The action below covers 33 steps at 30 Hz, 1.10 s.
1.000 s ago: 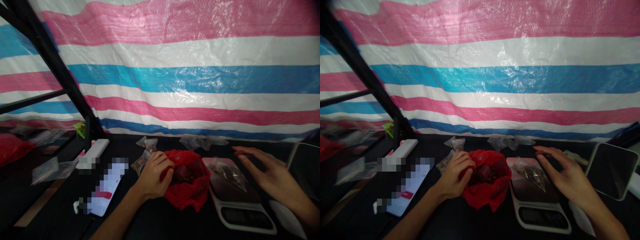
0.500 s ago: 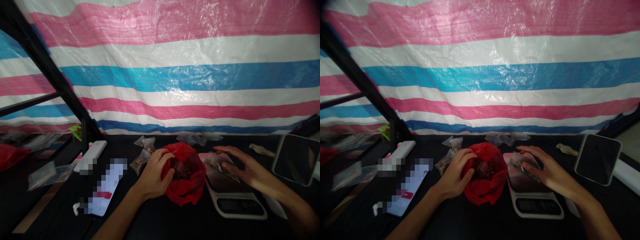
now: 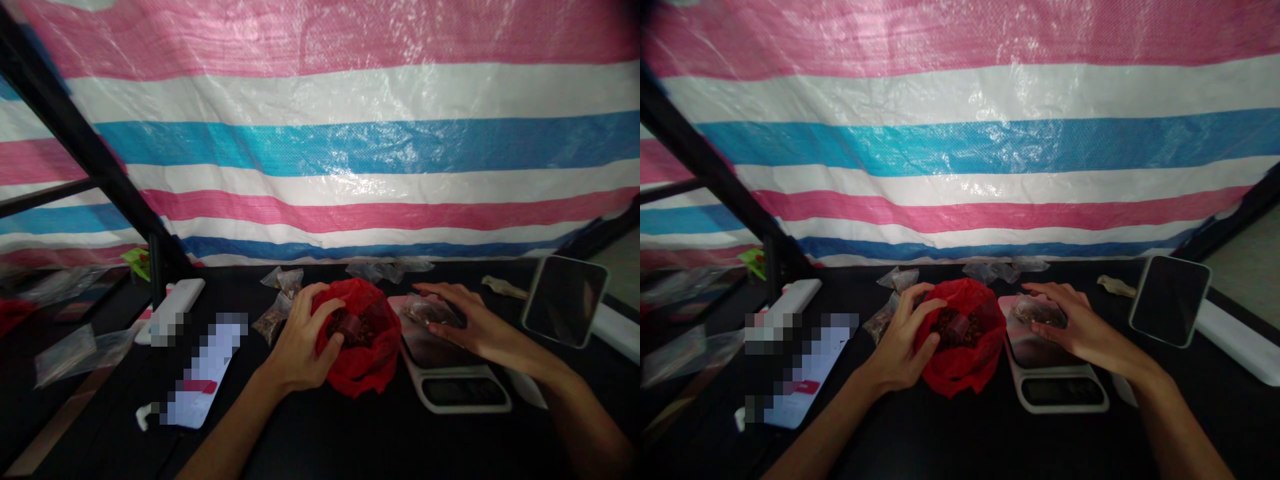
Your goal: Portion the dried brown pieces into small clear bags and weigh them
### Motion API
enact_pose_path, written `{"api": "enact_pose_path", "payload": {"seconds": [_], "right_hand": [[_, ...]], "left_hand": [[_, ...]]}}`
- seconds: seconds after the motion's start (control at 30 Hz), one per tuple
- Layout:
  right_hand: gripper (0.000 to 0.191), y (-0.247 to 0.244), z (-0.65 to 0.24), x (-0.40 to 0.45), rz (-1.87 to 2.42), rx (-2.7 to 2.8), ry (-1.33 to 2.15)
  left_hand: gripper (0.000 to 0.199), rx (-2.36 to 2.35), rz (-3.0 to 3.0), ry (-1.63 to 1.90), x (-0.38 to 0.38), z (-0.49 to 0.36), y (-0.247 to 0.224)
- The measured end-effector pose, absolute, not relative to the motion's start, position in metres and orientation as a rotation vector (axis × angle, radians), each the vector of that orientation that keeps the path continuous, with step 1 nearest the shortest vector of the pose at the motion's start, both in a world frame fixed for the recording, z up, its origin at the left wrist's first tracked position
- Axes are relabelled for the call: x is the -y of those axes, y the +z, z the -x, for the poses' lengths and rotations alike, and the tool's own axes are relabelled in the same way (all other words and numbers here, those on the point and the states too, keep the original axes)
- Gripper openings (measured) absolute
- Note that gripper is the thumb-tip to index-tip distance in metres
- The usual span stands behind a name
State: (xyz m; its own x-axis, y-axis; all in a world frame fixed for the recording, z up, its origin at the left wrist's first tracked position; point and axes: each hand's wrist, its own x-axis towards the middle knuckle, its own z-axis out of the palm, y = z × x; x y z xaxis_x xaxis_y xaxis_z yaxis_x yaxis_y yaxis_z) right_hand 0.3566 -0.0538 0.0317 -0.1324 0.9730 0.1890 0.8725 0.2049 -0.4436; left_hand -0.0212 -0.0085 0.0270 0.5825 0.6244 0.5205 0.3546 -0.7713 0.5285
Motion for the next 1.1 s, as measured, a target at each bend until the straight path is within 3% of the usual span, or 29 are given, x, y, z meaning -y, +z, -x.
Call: {"api": "enact_pose_path", "payload": {"seconds": [0.17,0.37,0.47,0.57,0.87,1.1], "right_hand": [[0.066,0.039,-0.351,0.055,1.739,2.081,0.315],[0.043,0.031,-0.341,0.048,1.682,2.076,0.259],[0.045,0.034,-0.324,0.048,1.629,1.951,0.211],[0.048,0.041,-0.304,0.052,1.515,1.808,0.25],[0.036,0.054,-0.246,0.049,1.226,1.653,0.336],[0.042,0.059,-0.193,0.03,1.16,1.679,0.546]], "left_hand": [[0.044,-0.798,-2.467,1.012,0.009,0.021,0.026],[0.044,-0.877,-2.435,1.04,0.01,0.016,0.024],[0.046,-0.975,-2.303,0.991,0.009,0.01,0.019],[0.035,-1.006,-2.166,0.941,0.006,0.005,0.012],[0.016,-1.009,-1.881,0.965,0.004,-0.001,0.009],[0.042,-0.92,-2.054,1.215,0.018,-0.001,0.018]]}}
